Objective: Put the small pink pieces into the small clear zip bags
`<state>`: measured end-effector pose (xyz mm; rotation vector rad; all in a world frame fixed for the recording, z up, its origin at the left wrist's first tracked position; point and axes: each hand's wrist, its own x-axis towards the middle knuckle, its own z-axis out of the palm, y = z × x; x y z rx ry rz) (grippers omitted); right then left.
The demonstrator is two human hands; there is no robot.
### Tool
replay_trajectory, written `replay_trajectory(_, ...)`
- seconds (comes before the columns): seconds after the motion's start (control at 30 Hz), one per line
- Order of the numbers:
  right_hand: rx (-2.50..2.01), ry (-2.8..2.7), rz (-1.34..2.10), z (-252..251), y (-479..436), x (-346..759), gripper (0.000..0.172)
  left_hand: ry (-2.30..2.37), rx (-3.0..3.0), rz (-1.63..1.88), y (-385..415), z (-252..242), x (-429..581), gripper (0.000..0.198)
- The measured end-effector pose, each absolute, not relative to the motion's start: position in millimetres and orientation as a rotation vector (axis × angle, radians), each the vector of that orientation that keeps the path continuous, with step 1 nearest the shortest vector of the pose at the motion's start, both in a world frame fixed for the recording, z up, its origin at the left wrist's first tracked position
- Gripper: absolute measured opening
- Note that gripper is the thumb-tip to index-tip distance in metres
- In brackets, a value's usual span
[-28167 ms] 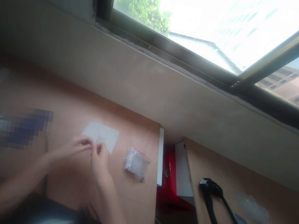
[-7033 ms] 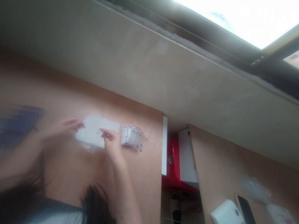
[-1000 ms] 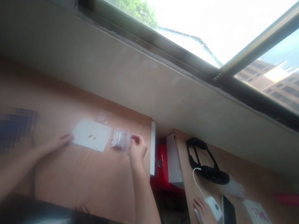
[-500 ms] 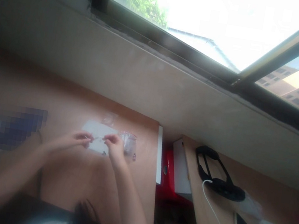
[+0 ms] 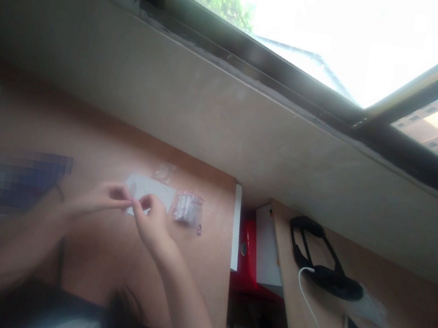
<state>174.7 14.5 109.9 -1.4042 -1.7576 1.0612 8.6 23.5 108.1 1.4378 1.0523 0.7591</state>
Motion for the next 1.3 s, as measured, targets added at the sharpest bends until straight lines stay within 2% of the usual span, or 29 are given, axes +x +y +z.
replay_trajectory(0.3,-1.392,-1.728,1.245,102.0,22.6,164.3,0.012,1.031,1.529,0.738,26.2,96.2,8.2,0.021)
replay_trajectory(0.57,-1.591,-1.671,0.925,93.0,24.3,162.6,0.010,1.123,1.531,0.888,31.9,86.1,8.9,0.018)
replay_trajectory(0.77,-1.465,-1.428,1.476,79.2,22.2,148.9,0.015,1.162,1.687,0.873,19.6,94.6,21.5,0.017)
replay_trajectory(1.0,-1.466,-1.205,1.530,65.5,29.8,157.9,0.024,1.197,1.668,0.839,16.6,73.8,15.5,0.019)
replay_trajectory(1.1,-1.373,-1.134,1.673,65.5,30.4,163.5,0.025,1.342,1.422,0.965,21.9,62.6,4.1,0.029)
replay_trajectory(1.2,-1.273,-1.060,1.825,60.4,30.5,163.0,0.025,1.257,1.240,0.837,24.2,55.0,-7.1,0.032)
replay_trajectory(1.3,-1.298,-0.949,1.818,47.3,31.3,157.9,0.024,1.155,1.136,0.764,23.5,41.0,-14.6,0.030)
